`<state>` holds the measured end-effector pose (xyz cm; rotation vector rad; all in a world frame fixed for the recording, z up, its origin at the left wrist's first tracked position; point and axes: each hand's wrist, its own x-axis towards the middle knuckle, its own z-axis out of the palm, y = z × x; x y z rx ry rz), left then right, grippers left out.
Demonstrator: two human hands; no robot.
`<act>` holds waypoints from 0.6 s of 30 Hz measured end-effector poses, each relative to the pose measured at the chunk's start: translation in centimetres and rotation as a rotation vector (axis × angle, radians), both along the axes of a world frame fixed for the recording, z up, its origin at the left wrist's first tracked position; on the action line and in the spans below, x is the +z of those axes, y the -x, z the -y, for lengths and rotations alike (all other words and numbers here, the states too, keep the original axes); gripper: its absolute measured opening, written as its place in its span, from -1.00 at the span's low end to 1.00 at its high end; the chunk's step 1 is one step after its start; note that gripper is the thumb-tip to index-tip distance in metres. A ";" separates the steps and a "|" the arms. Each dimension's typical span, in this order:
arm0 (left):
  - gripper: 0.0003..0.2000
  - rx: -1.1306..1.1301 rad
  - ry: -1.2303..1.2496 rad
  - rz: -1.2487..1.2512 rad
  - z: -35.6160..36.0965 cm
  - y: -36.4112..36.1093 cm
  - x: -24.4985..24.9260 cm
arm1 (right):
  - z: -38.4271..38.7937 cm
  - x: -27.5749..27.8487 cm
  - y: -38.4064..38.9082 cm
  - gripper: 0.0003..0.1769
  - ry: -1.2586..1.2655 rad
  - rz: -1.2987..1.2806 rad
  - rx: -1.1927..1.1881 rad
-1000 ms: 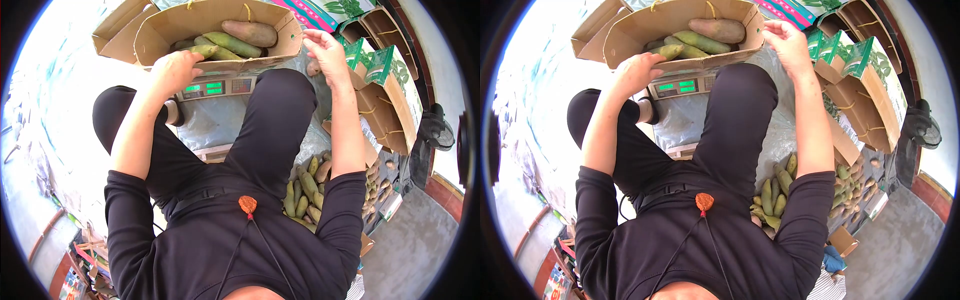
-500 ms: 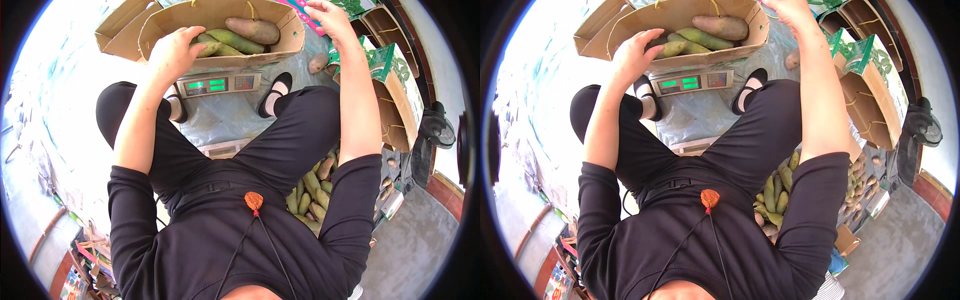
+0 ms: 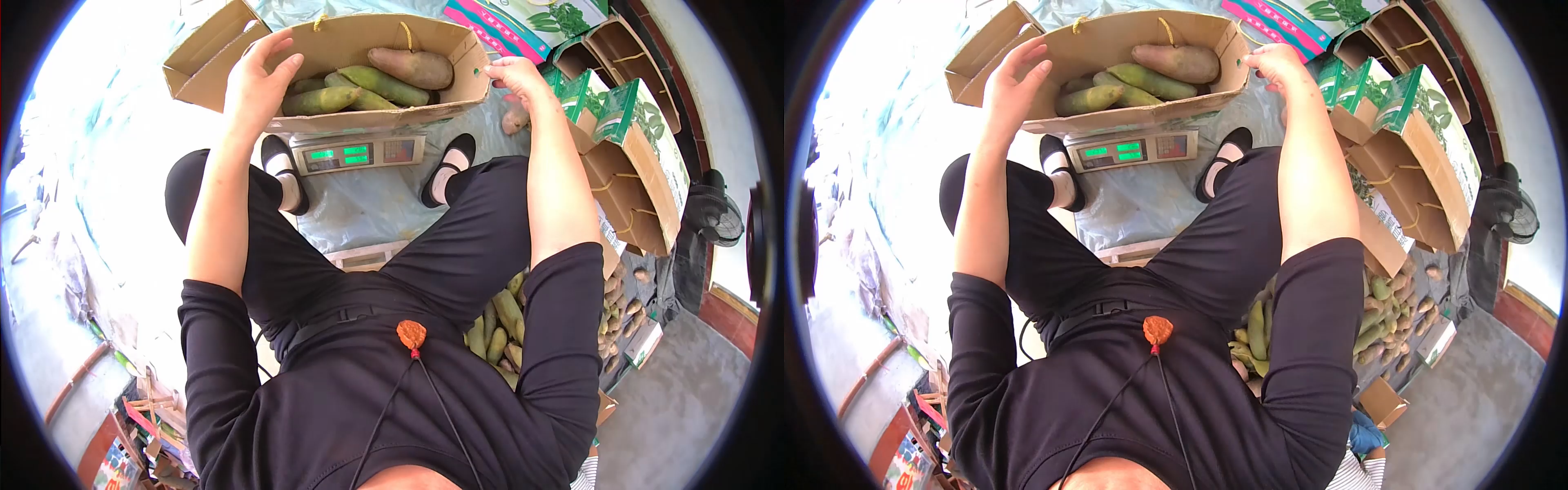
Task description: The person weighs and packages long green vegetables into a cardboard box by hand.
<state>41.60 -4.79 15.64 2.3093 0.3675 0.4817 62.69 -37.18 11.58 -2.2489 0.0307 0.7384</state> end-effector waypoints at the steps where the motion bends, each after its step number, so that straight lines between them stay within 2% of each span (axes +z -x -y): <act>1: -0.60 0.028 0.096 0.010 -0.1 0.0 0.3 | -0.1 -0.1 -0.1 -0.57 -0.008 0.005 0.002; 2: -0.60 0.032 0.195 0.037 -0.4 0.0 0.2 | -0.2 -0.2 -0.2 -0.57 -0.010 -0.015 -0.004; 3: -0.60 0.035 0.183 0.040 -0.5 0.0 0.7 | -0.4 -0.5 -0.4 -0.56 -0.014 -0.035 -0.009; 5: -0.60 0.076 0.447 0.054 -0.5 0.2 1.7 | -0.6 -1.0 -0.5 -0.55 -0.017 -0.054 0.003; 9: -0.59 0.035 0.464 0.056 -2.2 0.3 3.1 | -1.5 -1.2 -0.7 -0.52 0.019 -0.077 0.037; 11: -0.60 0.040 0.482 0.079 -3.2 0.1 3.6 | -1.8 -1.5 -0.9 -0.53 0.144 -0.039 0.050; 13: -0.58 0.063 0.382 0.053 -4.8 -0.1 3.9 | -2.2 -1.8 -1.3 -0.54 0.178 -0.011 0.056; 15: -0.56 0.147 0.236 -0.113 -7.2 -0.2 2.8 | -2.5 -2.0 -1.6 -0.56 0.489 0.216 0.309; 17: -0.55 0.175 0.145 -0.176 -9.2 0.1 1.3 | -2.9 -1.4 -1.2 -0.56 0.509 0.212 0.299; 18: -0.56 0.157 0.039 -0.349 -10.3 0.3 0.5 | -3.0 -1.0 -1.0 -0.56 0.538 0.205 0.287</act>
